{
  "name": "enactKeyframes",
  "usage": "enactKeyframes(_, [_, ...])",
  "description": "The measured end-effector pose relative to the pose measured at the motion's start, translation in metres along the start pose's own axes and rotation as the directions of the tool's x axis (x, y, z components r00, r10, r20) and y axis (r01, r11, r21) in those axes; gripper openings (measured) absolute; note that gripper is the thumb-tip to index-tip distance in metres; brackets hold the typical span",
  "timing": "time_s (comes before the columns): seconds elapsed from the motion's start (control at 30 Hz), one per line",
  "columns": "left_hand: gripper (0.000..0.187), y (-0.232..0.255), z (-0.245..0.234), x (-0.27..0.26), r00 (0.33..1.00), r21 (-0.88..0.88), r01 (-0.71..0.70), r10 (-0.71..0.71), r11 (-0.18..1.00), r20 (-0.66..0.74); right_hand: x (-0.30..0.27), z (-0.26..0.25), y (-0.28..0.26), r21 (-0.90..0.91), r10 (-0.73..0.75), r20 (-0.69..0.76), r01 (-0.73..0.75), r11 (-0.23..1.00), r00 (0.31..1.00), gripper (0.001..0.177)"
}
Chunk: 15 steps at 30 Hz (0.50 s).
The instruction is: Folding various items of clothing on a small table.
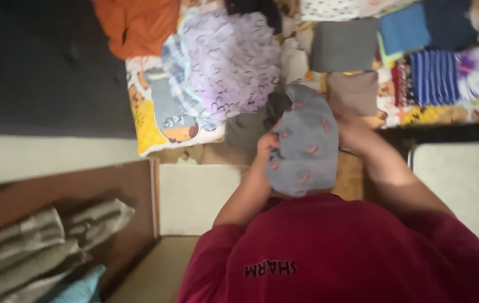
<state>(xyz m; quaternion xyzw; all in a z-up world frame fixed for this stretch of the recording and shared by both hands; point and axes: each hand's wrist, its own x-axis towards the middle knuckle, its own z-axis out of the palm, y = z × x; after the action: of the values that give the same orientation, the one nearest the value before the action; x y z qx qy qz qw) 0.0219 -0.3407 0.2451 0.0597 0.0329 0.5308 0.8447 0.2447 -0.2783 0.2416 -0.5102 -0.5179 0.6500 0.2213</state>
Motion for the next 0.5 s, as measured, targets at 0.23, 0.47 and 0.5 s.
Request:
enactKeyframes(0.23, [0.069,-0.042,0.043,-0.012,0.966,0.051,0.251,-0.247,0.967,-0.078,-0.099,0.017,-0.003,0.712,0.056,0.186,-0.174,0.681,0.981,0.062])
enactKeyframes(0.47, [0.051,-0.096,0.064,0.053,0.825,0.111,0.562,-0.548,0.82,-0.136,-0.209,-0.058,0.01,0.954,-0.067,-0.106,0.12,0.274,0.992,0.056])
enactKeyframes(0.5, [0.048,-0.11,0.064,0.066,0.793,0.117,0.607,-0.592,0.786,-0.143,-0.232,-0.071,-0.007,0.965,-0.101,-0.142,0.16,0.207,0.985,0.064])
